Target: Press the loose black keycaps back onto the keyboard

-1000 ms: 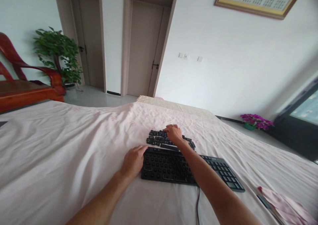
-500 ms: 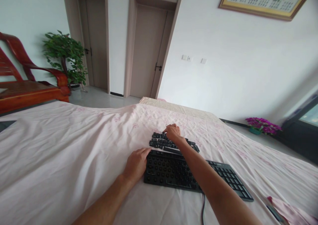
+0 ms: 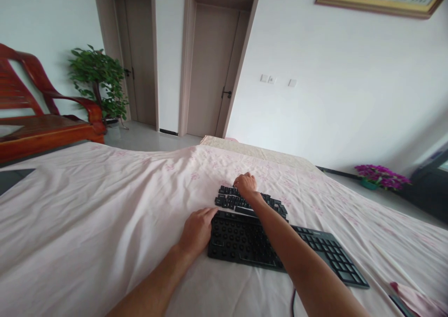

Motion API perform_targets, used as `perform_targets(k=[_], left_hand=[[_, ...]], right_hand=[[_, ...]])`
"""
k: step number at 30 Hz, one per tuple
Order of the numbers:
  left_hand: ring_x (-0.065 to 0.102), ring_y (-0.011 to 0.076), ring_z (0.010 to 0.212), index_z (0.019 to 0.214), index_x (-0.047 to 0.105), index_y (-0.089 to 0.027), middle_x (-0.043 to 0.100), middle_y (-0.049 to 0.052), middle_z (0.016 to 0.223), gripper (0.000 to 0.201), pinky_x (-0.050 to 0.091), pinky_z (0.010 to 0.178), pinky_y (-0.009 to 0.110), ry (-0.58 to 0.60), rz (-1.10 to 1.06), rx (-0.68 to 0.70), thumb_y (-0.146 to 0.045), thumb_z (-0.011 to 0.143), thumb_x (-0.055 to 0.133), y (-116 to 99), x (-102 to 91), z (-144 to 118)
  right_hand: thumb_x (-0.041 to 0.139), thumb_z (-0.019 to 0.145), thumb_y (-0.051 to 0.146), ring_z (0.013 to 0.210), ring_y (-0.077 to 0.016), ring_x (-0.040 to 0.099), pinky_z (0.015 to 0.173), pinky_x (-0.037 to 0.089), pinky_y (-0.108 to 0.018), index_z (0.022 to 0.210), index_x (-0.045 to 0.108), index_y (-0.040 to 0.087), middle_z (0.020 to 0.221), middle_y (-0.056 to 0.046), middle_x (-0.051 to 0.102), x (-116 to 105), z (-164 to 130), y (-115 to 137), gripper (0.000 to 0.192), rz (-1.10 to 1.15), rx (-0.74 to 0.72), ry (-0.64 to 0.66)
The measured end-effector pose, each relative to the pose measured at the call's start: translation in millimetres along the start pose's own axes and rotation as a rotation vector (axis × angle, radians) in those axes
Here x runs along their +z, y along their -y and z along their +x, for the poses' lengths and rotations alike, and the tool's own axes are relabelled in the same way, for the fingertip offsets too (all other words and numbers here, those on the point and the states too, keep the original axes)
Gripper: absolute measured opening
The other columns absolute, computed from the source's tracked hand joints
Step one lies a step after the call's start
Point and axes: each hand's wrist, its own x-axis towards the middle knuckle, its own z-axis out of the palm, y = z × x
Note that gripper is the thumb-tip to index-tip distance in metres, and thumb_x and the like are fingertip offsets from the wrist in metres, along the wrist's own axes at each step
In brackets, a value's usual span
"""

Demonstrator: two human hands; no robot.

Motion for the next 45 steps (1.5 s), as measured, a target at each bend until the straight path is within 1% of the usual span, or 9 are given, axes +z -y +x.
perform_targets(k=[6, 10, 14, 17, 21, 25, 30, 38, 45], left_hand=[[0.060, 0.0187, 0.108, 0.126, 0.059, -0.024, 0.065, 0.003, 0.122, 0.050, 0.045, 0.097, 0.032, -0.006, 0.020, 0.013, -0.005, 0.083, 0.045, 1, 0.6, 0], [0.060, 0.0181, 0.108, 0.126, 0.059, -0.023, 0.066, 0.004, 0.120, 0.051, 0.045, 0.097, 0.031, -0.011, 0.019, 0.024, -0.003, 0.082, 0.044, 0, -0.9, 0], [0.060, 0.0168, 0.108, 0.126, 0.059, -0.023, 0.065, 0.004, 0.121, 0.051, 0.044, 0.098, 0.030, -0.015, 0.002, 0.040, -0.002, 0.082, 0.043, 0, -1.5, -1], [0.060, 0.0164, 0.109, 0.127, 0.058, -0.022, 0.065, 0.004, 0.122, 0.053, 0.044, 0.098, 0.029, -0.017, 0.000, 0.038, -0.001, 0.081, 0.043, 1, -0.3, -2], [0.060, 0.0162, 0.109, 0.127, 0.058, -0.022, 0.065, 0.004, 0.122, 0.052, 0.043, 0.098, 0.029, -0.018, 0.009, 0.031, 0.000, 0.081, 0.044, 1, 1.5, -3], [0.058, 0.0155, 0.111, 0.127, 0.058, -0.022, 0.065, 0.004, 0.123, 0.053, 0.042, 0.100, 0.028, -0.015, 0.017, 0.024, 0.001, 0.081, 0.044, 0, 1.6, -3], [0.059, 0.0155, 0.111, 0.128, 0.057, -0.022, 0.064, 0.004, 0.124, 0.054, 0.042, 0.100, 0.028, -0.018, 0.036, 0.026, 0.000, 0.081, 0.043, -1, 0.4, -4], [0.059, 0.0156, 0.109, 0.128, 0.057, -0.022, 0.064, 0.003, 0.124, 0.053, 0.043, 0.099, 0.028, -0.014, 0.039, 0.028, -0.001, 0.081, 0.043, -2, -1.5, -4], [0.059, 0.0164, 0.109, 0.128, 0.057, -0.021, 0.065, 0.004, 0.123, 0.053, 0.044, 0.098, 0.029, -0.021, 0.039, 0.026, -0.001, 0.081, 0.043, -1, 0.0, -5]], right_hand=[[0.058, 0.082, 0.023, 0.108, -0.0265, 0.045, 0.088, 0.029, -0.036, 0.085, 0.076, 0.019, 0.098, -0.013, 0.070, -4, -2, 5, 0.019, 0.004, -0.026, -0.019], [0.059, 0.084, 0.028, 0.108, -0.0254, 0.046, 0.088, 0.030, -0.034, 0.089, 0.076, 0.023, 0.097, -0.009, 0.071, -15, -15, 6, 0.019, 0.058, -0.029, -0.063], [0.057, 0.086, 0.036, 0.108, -0.0217, 0.050, 0.088, 0.033, -0.030, 0.095, 0.075, 0.031, 0.097, -0.001, 0.072, -28, -50, 5, 0.020, 0.152, -0.054, -0.105], [0.061, 0.083, 0.033, 0.103, -0.0201, 0.054, 0.086, 0.037, -0.028, 0.089, 0.075, 0.030, 0.094, 0.002, 0.072, -31, -84, 1, 0.016, 0.336, -0.101, -0.159], [0.063, 0.081, 0.030, 0.097, -0.0196, 0.058, 0.088, 0.039, -0.030, 0.082, 0.076, 0.028, 0.091, 0.002, 0.073, -28, -122, -5, 0.013, 0.449, -0.159, -0.188], [0.065, 0.079, 0.028, 0.094, -0.0196, 0.058, 0.087, 0.040, -0.031, 0.079, 0.076, 0.028, 0.089, 0.002, 0.073, -22, -143, -7, 0.011, 0.497, -0.154, -0.225], [0.065, 0.080, 0.028, 0.091, -0.0186, 0.058, 0.088, 0.039, -0.031, 0.079, 0.076, 0.029, 0.089, 0.002, 0.072, -14, -151, -6, 0.011, 0.506, -0.159, -0.240], [0.064, 0.082, 0.028, 0.093, -0.0189, 0.056, 0.086, 0.040, -0.031, 0.080, 0.075, 0.027, 0.090, 0.000, 0.071, -8, -154, -1, 0.012, 0.498, -0.133, -0.268], [0.060, 0.087, 0.030, 0.095, -0.0191, 0.053, 0.086, 0.037, -0.031, 0.085, 0.075, 0.028, 0.094, -0.001, 0.070, -12, -161, 4, 0.015, 0.332, -0.168, -0.286]])
